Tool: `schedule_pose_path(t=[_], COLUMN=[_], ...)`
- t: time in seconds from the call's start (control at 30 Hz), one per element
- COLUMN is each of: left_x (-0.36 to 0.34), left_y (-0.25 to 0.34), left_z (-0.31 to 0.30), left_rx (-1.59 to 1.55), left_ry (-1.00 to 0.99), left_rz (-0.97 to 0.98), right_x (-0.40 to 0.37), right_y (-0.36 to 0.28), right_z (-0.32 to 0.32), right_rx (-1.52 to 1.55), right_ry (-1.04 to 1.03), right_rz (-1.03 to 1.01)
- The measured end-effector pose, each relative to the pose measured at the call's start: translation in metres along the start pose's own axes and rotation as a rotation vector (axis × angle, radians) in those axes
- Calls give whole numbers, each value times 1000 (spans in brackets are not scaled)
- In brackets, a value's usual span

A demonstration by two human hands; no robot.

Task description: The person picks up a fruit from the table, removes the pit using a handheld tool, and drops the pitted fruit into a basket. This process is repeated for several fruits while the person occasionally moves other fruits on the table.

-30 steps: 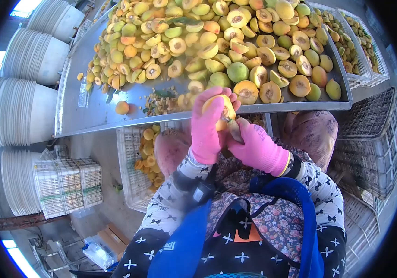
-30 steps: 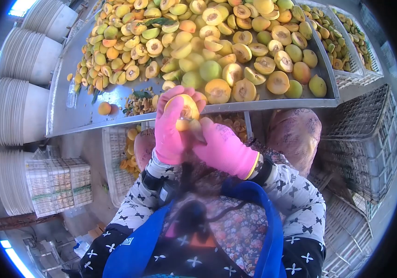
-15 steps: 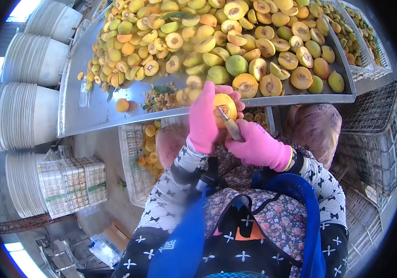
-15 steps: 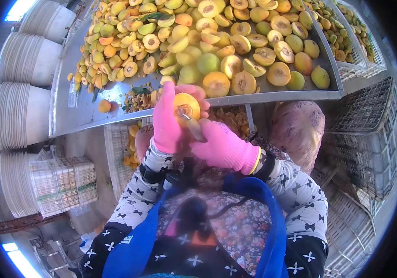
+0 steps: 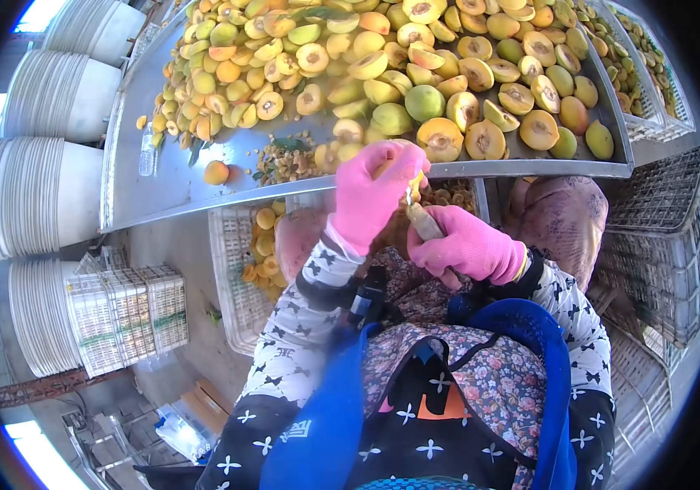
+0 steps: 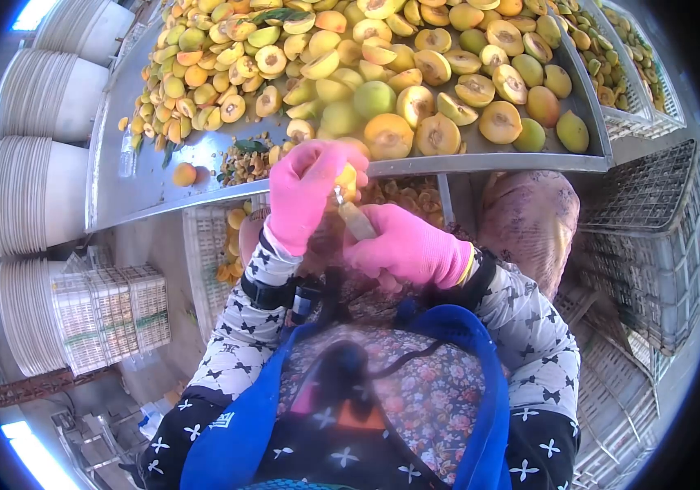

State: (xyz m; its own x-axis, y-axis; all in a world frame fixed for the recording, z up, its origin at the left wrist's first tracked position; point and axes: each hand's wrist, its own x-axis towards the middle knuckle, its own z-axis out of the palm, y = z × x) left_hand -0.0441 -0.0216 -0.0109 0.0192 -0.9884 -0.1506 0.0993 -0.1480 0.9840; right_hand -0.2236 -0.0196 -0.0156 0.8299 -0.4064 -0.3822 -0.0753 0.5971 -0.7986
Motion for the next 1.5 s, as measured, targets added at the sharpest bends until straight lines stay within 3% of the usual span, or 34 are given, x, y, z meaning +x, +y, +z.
schedule_pose_path(t=[0.07,0.2,0.3,0.4,0.5,0.6,0.7,0.73,0.8,0.83,0.87,0.9,1.0,1.03,1.17,1.23,1.33,1.47,1.5], left_x=[-4,-19,-25,-34,-36,-38,-39,-46,-60,-75,-83,-91,-70,-51,28,61,64,64,64], left_y=[-8,9,-6,-8,5,9,2,10,24,54,58,63,57,56,26,0,-24,-35,-33], left_z=[1,0,0,7,-2,-7,-33,-45,-79,-91,-128,-142,-142,-127,-33,2,32,25,24], left_rx=[71,-269,-313,-229,-331,-320,-154,-139,213,275,462,373,732,767,859,1161,1464,1320,1308], left_ry=[118,94,209,281,28,-31,-372,-414,-330,-153,-153,52,195,200,-10,-52,46,8,10], left_rz=[106,-192,-200,-31,-49,-154,-19,-223,-234,-428,-373,-424,72,86,349,386,501,395,437], right_x=[2,4,7,4,-1,1,-2,-3,-4,-4,-7,-9,2,6,3,-4,-6,-15,-19], right_y=[0,2,4,9,8,11,8,14,18,14,10,8,28,44,38,20,21,13,13], right_z=[2,9,20,6,6,2,15,17,19,15,11,7,-13,-17,-21,-24,-42,-60,-61], right_rx=[1,-57,-401,-81,76,165,-65,-66,-67,-262,-451,-635,-1046,-1200,-1196,-1158,-1150,-1103,-1112], right_ry=[-20,-33,171,-154,-219,-335,-418,-517,-391,-299,-198,-91,-108,-8,97,84,230,417,447], right_rz=[-1,8,-49,53,57,112,214,208,143,103,65,31,-29,-170,-172,-87,-57,-92,-191])
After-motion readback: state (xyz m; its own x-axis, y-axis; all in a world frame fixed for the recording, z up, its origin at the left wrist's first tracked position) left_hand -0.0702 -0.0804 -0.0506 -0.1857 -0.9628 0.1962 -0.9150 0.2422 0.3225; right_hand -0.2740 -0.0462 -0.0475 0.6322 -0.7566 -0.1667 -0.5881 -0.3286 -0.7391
